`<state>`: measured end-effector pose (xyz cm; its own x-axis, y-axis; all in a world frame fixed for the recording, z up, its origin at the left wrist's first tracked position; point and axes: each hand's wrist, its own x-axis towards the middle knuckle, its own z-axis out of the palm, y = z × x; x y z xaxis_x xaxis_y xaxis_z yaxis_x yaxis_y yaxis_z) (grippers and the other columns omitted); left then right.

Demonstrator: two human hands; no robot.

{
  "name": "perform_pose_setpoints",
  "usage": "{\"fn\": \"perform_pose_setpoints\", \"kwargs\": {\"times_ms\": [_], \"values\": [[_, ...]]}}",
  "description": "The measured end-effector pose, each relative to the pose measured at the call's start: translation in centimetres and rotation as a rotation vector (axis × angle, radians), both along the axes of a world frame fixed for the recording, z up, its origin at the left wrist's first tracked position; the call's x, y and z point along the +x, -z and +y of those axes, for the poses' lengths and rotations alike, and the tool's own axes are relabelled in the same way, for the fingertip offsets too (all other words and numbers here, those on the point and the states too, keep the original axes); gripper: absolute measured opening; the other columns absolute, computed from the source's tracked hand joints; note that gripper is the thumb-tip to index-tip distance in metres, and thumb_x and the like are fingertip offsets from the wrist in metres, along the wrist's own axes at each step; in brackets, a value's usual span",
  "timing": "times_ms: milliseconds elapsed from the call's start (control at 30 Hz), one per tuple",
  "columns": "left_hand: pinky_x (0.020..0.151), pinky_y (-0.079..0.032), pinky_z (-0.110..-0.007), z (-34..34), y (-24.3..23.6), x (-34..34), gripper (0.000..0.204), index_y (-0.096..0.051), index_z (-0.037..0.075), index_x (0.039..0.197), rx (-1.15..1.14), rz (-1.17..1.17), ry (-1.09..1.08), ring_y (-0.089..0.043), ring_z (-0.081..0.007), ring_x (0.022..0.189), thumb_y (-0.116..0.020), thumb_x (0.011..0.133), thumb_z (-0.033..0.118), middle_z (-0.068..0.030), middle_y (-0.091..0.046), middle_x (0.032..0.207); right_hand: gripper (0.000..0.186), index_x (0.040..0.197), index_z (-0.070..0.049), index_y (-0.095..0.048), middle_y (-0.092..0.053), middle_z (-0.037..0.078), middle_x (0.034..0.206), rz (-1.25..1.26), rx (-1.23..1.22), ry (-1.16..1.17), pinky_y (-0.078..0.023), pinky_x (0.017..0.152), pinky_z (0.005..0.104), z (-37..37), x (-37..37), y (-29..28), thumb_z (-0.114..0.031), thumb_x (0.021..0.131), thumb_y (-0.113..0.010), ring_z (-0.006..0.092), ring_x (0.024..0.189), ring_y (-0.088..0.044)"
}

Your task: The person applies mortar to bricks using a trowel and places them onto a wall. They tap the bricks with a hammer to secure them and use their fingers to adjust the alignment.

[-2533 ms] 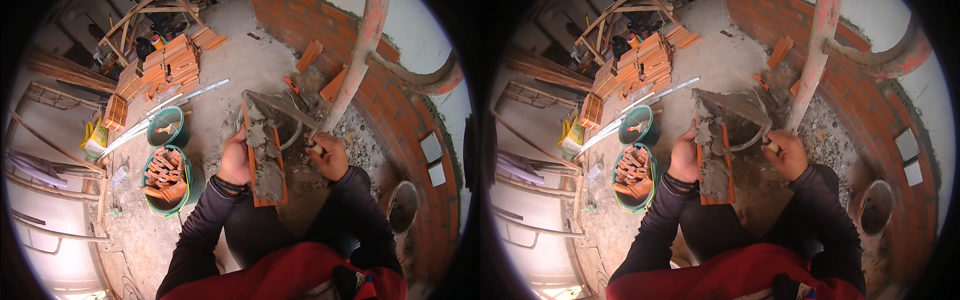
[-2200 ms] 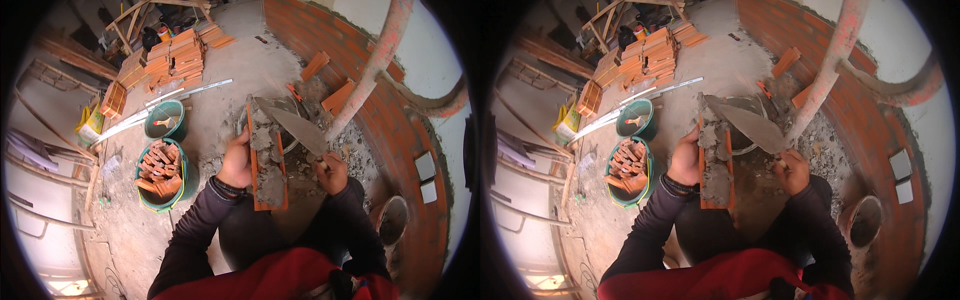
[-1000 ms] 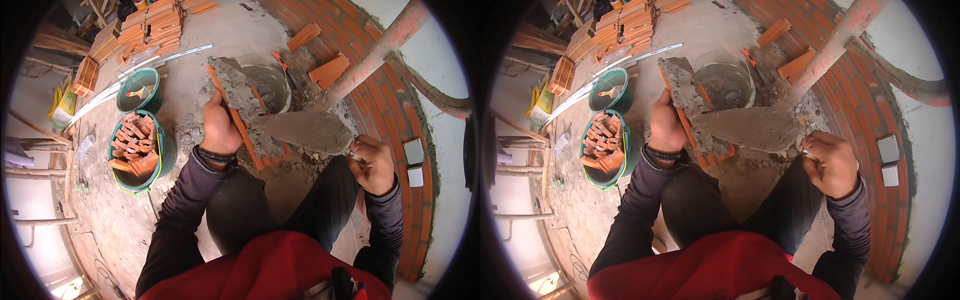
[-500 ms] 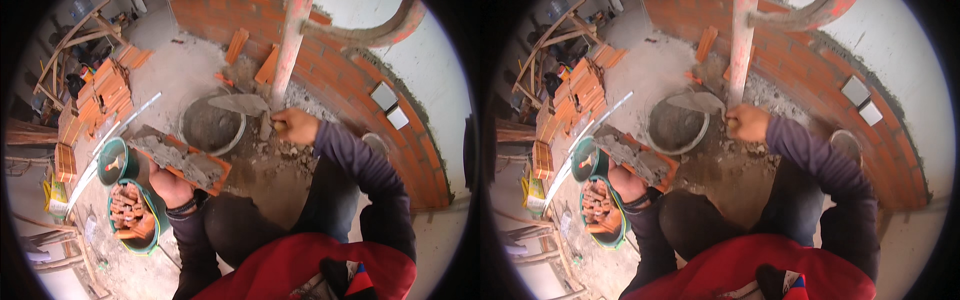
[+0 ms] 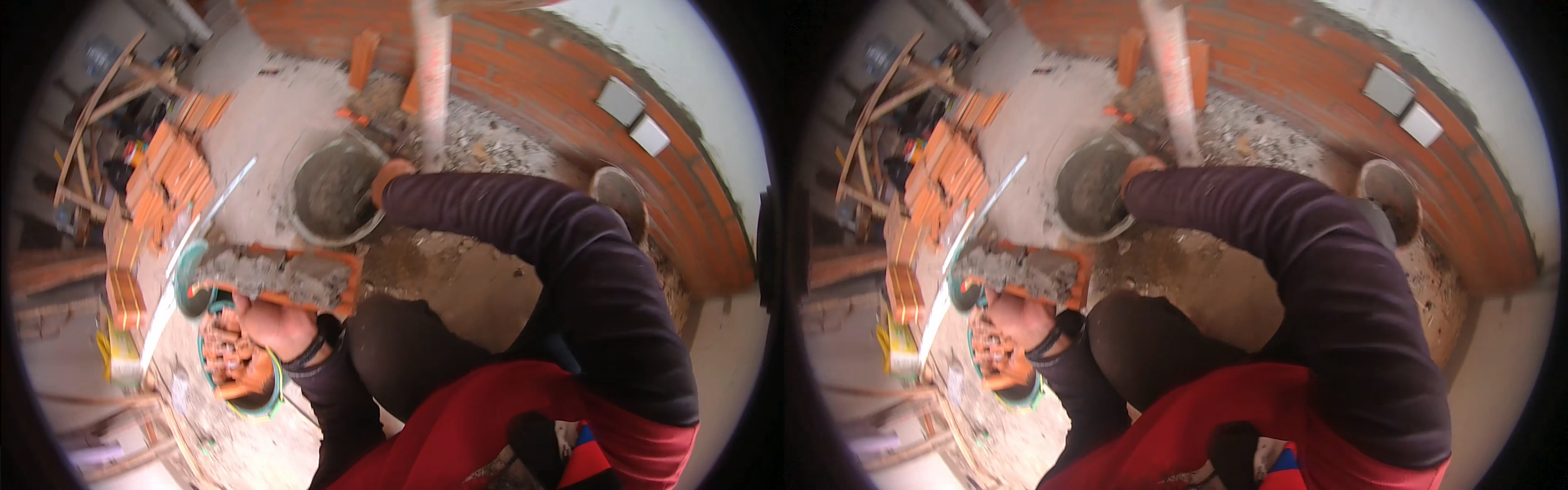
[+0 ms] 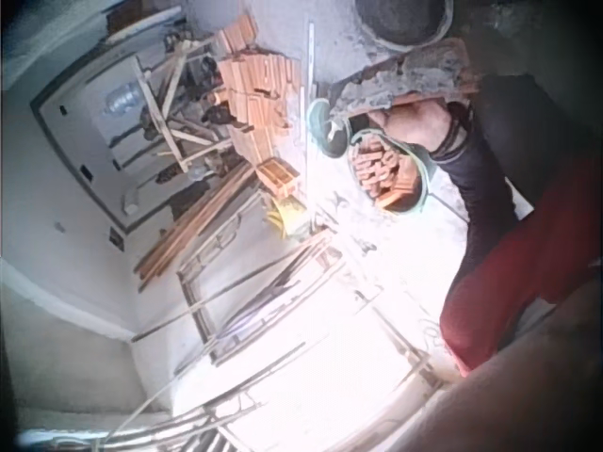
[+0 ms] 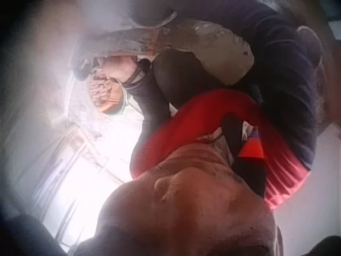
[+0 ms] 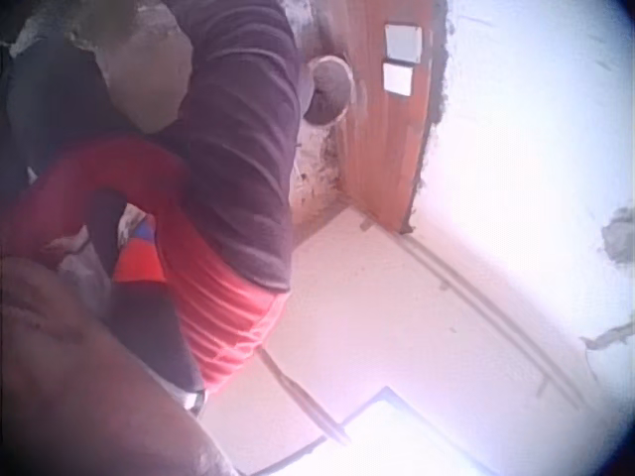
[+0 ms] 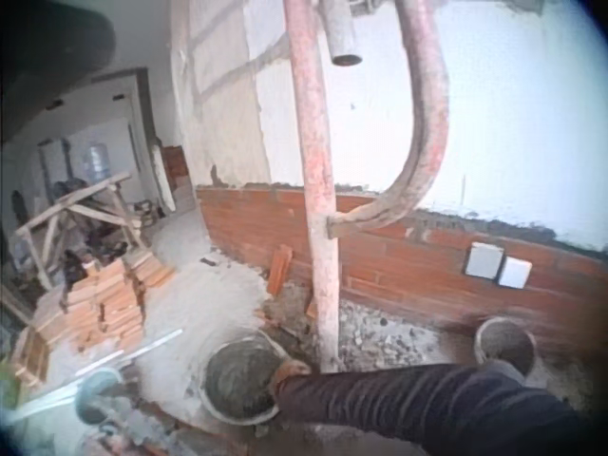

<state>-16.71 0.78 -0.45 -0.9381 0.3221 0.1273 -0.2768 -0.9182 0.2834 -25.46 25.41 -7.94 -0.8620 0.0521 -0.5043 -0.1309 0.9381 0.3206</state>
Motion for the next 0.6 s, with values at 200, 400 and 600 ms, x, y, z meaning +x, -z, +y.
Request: {"fn": "perform_pose_setpoints", "kwargs": {"times_ms": [200, 400, 600], "values": [[0.104, -0.037, -0.054, 4.5, -3.2, 2.4, 0.046, -0.054, 0.009, 0.131, -0.07, -0.131, 0.009, -0.055, -0.0304, 0.119, -0.031, 0.099, 0.031, -0.0151, -0.058, 0.129, 0.025, 0.103, -0.01, -0.072, -0.068, 0.009, 0.108, 0.606, -0.25, -0.463, -0.051, 0.083, 0.0489, 5.9, 6.8, -3.7, -0.024, 0.084, -0.064, 0.0315, 0.101, -0.064], [0.107, -0.035, -0.051, 12.7, -4.2, 6.3, 0.047, -0.05, 0.008, 0.134, -0.119, -0.116, 0.15, -0.051, -0.0314, 0.123, -0.029, 0.1, 0.033, -0.0141, -0.055, 0.132, 0.023, 0.102, -0.008, -0.07, -0.069, 0.015, 0.096, 0.109, -0.483, -0.013, -0.051, 0.083, 0.0459, 16.0, 16.2, -14.2, -0.021, 0.084, -0.061, 0.0314, 0.094, -0.066], [0.098, -0.041, -0.056, 25.8, -4.5, 10.9, 0.044, -0.052, 0.008, 0.129, -0.166, -0.028, 0.331, -0.056, -0.0343, 0.112, -0.032, 0.101, 0.035, -0.0129, -0.059, 0.124, 0.022, 0.101, -0.003, -0.069, -0.068, 0.018, 0.09, 0.742, -0.857, 0.21, -0.052, 0.076, 0.0426, 31.2, 26.3, -16.1, -0.015, 0.083, -0.065, 0.033, 0.085, -0.066]]}}
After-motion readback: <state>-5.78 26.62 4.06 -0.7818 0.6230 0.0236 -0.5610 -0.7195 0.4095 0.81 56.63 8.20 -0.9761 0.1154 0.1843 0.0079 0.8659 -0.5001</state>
